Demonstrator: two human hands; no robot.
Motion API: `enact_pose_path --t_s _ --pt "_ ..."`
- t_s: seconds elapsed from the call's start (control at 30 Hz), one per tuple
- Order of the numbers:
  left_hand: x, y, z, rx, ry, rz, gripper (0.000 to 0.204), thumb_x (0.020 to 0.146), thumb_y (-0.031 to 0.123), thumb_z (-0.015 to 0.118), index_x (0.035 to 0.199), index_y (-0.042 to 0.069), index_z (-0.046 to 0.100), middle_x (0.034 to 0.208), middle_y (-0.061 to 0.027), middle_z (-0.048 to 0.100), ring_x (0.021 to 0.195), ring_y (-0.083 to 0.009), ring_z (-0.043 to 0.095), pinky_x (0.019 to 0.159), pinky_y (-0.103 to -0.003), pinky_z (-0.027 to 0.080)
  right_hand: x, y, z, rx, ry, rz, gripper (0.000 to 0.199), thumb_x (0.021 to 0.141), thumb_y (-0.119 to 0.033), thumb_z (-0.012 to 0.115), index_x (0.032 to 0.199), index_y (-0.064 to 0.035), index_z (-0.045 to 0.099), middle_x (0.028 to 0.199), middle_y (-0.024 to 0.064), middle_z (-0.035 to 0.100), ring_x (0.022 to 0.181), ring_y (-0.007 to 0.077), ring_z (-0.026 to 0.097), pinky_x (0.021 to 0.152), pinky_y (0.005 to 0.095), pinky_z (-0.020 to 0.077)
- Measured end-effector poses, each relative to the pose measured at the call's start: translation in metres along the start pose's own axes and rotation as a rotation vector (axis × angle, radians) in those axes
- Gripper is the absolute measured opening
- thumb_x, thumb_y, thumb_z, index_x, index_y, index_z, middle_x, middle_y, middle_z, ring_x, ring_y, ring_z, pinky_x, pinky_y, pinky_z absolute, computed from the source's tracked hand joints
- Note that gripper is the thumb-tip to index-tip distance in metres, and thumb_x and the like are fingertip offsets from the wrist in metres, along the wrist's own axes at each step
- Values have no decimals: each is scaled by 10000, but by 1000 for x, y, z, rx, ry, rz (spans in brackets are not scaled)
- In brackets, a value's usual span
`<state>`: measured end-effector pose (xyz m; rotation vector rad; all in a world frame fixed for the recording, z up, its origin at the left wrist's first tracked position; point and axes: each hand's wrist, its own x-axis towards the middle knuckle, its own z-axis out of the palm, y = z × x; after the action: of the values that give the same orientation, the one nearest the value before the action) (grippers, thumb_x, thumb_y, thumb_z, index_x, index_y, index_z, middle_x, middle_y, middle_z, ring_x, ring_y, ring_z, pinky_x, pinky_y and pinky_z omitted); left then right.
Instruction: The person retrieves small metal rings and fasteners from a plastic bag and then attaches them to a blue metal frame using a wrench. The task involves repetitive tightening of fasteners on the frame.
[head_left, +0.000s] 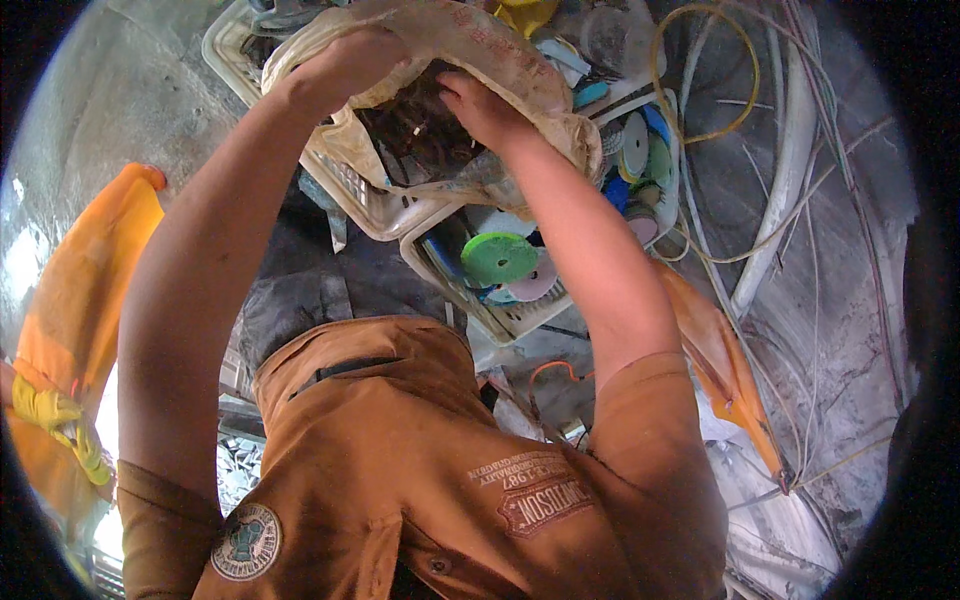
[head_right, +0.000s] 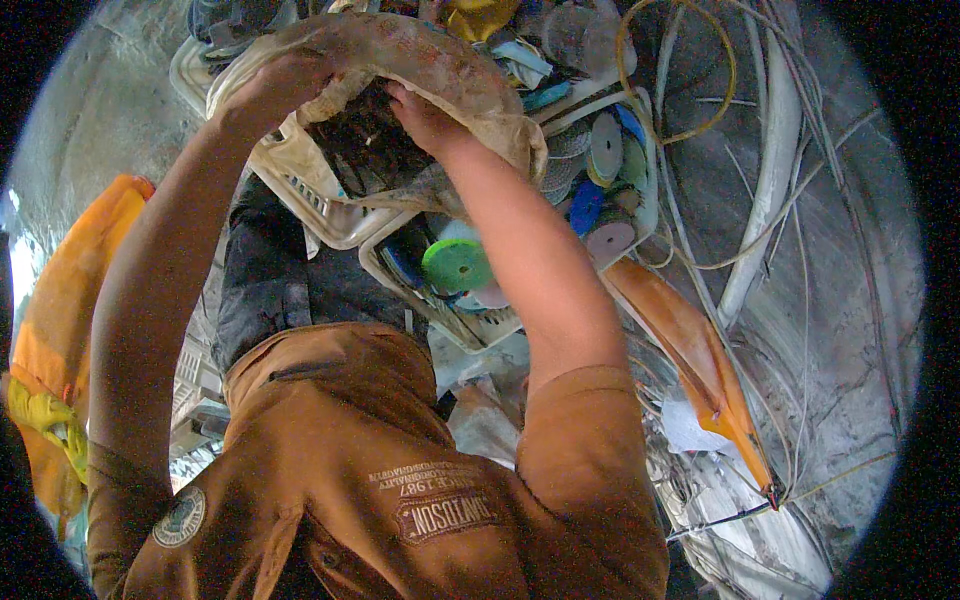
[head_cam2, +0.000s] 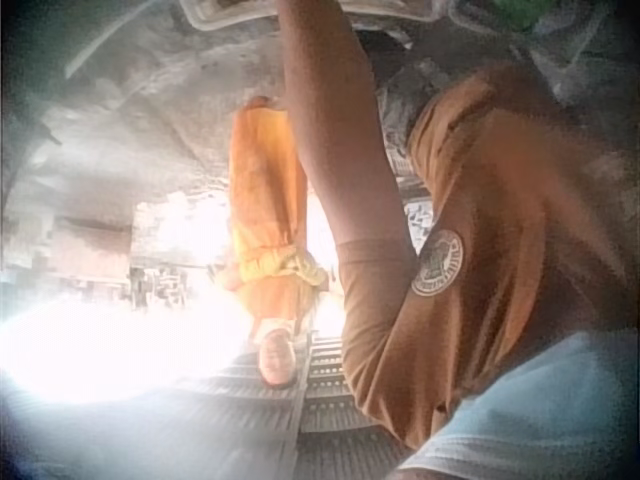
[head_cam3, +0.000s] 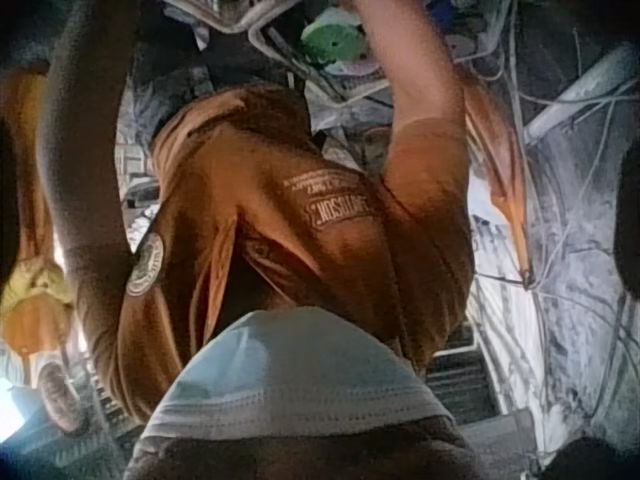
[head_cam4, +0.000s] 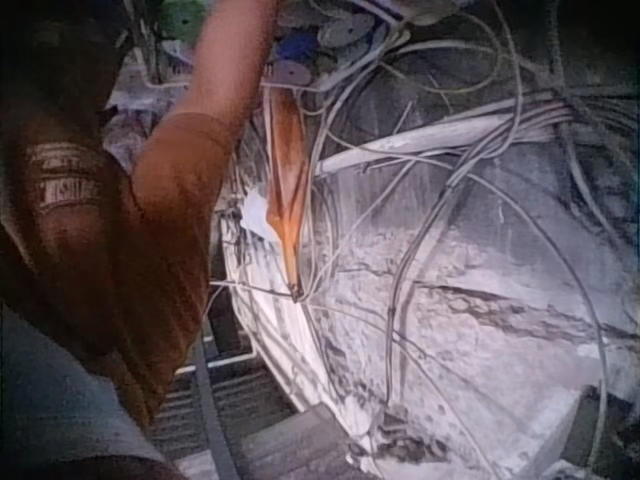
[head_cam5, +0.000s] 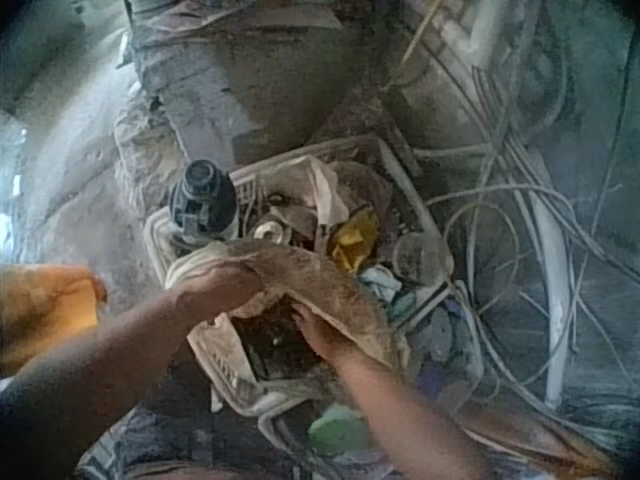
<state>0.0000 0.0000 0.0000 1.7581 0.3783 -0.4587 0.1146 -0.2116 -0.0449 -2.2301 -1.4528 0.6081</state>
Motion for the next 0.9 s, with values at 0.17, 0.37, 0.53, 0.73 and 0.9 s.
enact_pose_path --t_s 0.17,0.37,0.53,0.73,0.9 --pt "-6 14 -11 14 80 -41 205 849 201 550 971 67 648 915 -86 631 822 -191 583 722 -340 461 14 0 13 -131 185 -107 239 803 -148 614 1026 -73 651 1081 150 613 1045 338 551 920 415 428" --pt "-7 -5 6 -126 183 -24 229 832 219 544 924 38 648 855 -88 628 755 -194 569 689 -347 461 7 8 15 -64 149 -113 204 805 -182 606 958 -59 660 1030 151 625 996 339 568 869 420 447" --pt "-10 21 7 -196 170 -157 298 805 272 555 874 -8 632 786 -132 607 700 -212 537 640 -364 448 7 -13 6 -104 -6 94 198 817 -201 604 936 -52 660 991 150 636 962 343 583 846 421 455" --pt "-5 9 19 -187 259 12 306 799 262 575 840 -39 609 725 -147 570 675 -204 500 636 -366 423 6 1 18 -181 291 12 190 804 -177 608 935 -47 653 969 141 637 947 344 583 843 428 453" --pt "-6 5 15 79 202 104 282 814 242 586 848 -36 623 722 -65 582 693 -169 494 662 -350 419 8 2 13 -286 280 -55 175 785 -150 614 917 -43 653 970 135 631 954 340 575 848 429 450"
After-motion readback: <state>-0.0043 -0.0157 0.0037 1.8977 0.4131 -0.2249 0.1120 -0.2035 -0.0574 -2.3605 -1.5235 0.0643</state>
